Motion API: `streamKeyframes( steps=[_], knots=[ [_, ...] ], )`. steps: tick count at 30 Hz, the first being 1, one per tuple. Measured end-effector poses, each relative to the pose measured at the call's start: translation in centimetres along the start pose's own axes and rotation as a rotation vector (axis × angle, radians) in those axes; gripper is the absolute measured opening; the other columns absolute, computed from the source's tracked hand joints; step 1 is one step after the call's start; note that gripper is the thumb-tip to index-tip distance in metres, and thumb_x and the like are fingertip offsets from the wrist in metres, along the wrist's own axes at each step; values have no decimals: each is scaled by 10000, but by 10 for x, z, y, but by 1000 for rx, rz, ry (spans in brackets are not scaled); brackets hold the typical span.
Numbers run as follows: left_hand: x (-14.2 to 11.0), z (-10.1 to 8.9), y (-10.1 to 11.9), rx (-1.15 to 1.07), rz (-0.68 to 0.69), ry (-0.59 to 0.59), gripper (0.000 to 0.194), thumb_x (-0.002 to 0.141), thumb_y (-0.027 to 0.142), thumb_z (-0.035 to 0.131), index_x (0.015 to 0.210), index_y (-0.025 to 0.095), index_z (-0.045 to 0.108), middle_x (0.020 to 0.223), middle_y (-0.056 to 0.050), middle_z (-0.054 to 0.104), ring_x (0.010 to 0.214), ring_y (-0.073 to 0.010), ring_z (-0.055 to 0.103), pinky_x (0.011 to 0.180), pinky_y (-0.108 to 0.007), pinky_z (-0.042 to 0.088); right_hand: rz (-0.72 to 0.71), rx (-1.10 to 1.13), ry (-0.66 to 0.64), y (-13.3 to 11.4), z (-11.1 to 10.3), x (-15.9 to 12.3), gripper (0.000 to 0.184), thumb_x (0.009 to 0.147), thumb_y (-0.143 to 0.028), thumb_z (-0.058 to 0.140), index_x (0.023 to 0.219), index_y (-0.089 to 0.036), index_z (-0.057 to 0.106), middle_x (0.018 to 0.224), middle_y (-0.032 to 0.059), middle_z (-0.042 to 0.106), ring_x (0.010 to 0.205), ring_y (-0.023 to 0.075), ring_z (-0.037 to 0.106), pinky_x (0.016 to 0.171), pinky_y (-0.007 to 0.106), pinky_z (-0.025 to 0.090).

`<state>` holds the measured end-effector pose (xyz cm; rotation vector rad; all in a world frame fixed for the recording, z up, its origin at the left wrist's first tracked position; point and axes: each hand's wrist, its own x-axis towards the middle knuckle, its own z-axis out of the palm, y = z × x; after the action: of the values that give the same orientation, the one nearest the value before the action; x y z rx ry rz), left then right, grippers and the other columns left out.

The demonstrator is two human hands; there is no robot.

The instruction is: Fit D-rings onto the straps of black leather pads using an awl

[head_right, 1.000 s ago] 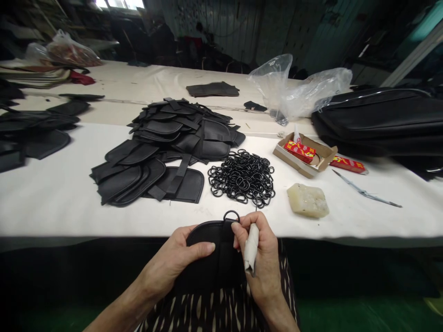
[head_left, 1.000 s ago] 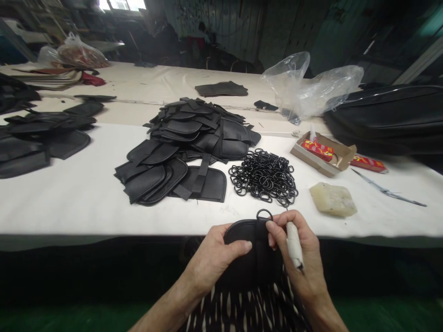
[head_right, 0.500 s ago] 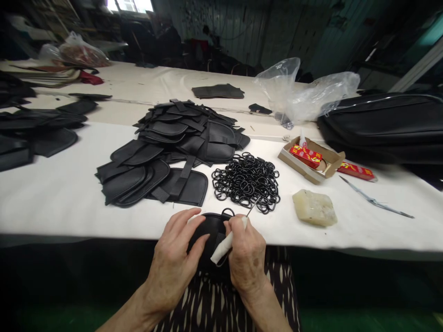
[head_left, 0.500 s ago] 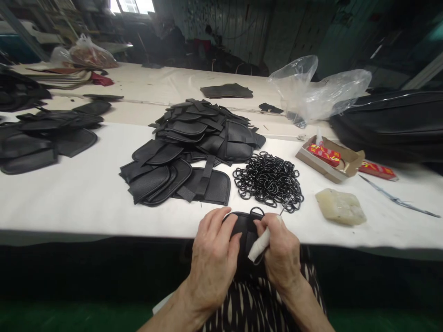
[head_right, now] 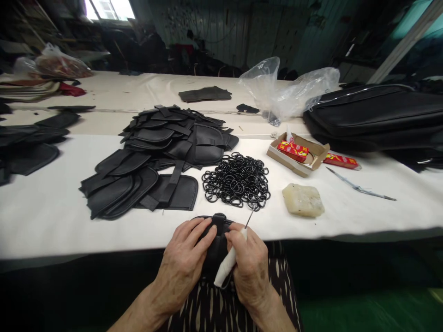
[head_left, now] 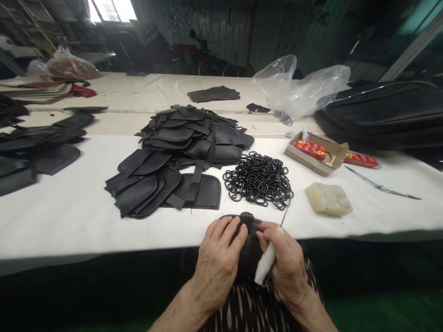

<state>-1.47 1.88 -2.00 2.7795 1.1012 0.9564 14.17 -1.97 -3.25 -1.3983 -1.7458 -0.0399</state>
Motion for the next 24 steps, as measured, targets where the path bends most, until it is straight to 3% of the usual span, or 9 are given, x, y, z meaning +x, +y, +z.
streamKeyframes(
  steps=[6,24],
  knots=[
    [0,0,0,56,67,-13,339,836,33,412,1112,55,606,1143,-169,644,1092,-288,536,893,-482,494,-23,62,20,-2,-8,-17,200,835,-14,450,875,-175,562,979,143,642,851,218,607,652,345,537],
    [-2,5,-3,92,126,3,380,799,-18,380,1113,55,580,1137,-188,638,1115,-278,545,916,-490,484,-158,-98,44,-19,-4,-5,276,904,-47,348,790,-144,580,927,151,692,811,229,602,673,353,516]
  ],
)
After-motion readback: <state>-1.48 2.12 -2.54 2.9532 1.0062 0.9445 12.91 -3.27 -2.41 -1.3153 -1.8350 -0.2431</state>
